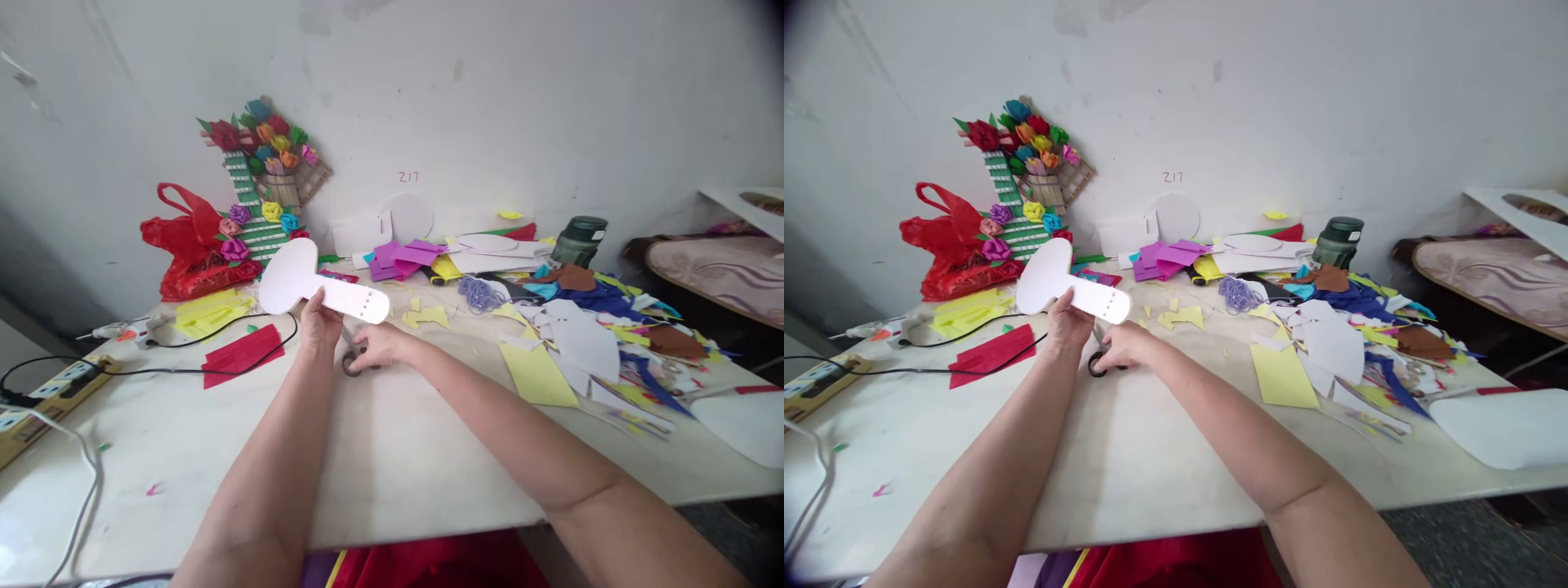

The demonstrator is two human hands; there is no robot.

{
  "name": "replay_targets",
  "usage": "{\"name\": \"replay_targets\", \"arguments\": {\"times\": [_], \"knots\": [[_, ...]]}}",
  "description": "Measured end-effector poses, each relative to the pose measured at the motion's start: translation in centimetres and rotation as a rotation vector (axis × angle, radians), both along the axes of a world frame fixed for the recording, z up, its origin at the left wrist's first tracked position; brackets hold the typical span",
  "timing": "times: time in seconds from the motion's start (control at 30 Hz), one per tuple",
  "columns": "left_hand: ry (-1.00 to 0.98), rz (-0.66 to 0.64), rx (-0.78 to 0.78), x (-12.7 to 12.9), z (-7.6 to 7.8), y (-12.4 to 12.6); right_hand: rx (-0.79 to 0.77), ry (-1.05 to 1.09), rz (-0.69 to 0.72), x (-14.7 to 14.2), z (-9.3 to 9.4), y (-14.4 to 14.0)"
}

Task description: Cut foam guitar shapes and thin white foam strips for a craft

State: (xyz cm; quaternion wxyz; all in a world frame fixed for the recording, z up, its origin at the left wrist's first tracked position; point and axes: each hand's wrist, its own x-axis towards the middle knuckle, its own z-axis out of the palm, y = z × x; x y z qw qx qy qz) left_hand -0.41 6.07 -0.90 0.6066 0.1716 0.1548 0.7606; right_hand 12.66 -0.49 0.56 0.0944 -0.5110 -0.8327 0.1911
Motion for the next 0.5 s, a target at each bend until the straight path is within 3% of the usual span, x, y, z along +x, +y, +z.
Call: {"name": "replay_targets", "arguments": {"times": [0.07,0.13,0.2,0.33,0.4,0.5], "knots": [[-0.007,-0.009,-0.021,-0.1,-0.2,0.0,0.076,0.071,-0.027,0.7,-0.4,0.5],[-0.012,-0.01,-0.041,-0.2,-0.2,-0.1,0.283,0.076,-0.087,1.5,-1.2,1.0],[0.001,-0.012,-0.047,-0.3,-0.2,-0.1,0.412,0.012,-0.041,2.1,-2.2,1.5],[0.032,-0.033,-0.067,-0.1,0.0,-0.5,0.349,-0.143,0.143,2.6,-4.0,2.3],[0.044,-0.036,-0.077,0.1,0.0,-0.6,0.314,-0.187,0.107,2.8,-4.4,2.7],[0.062,-0.026,-0.073,0.2,-0.2,-0.7,0.341,-0.233,-0.084,3.9,-4.2,3.4]]}}
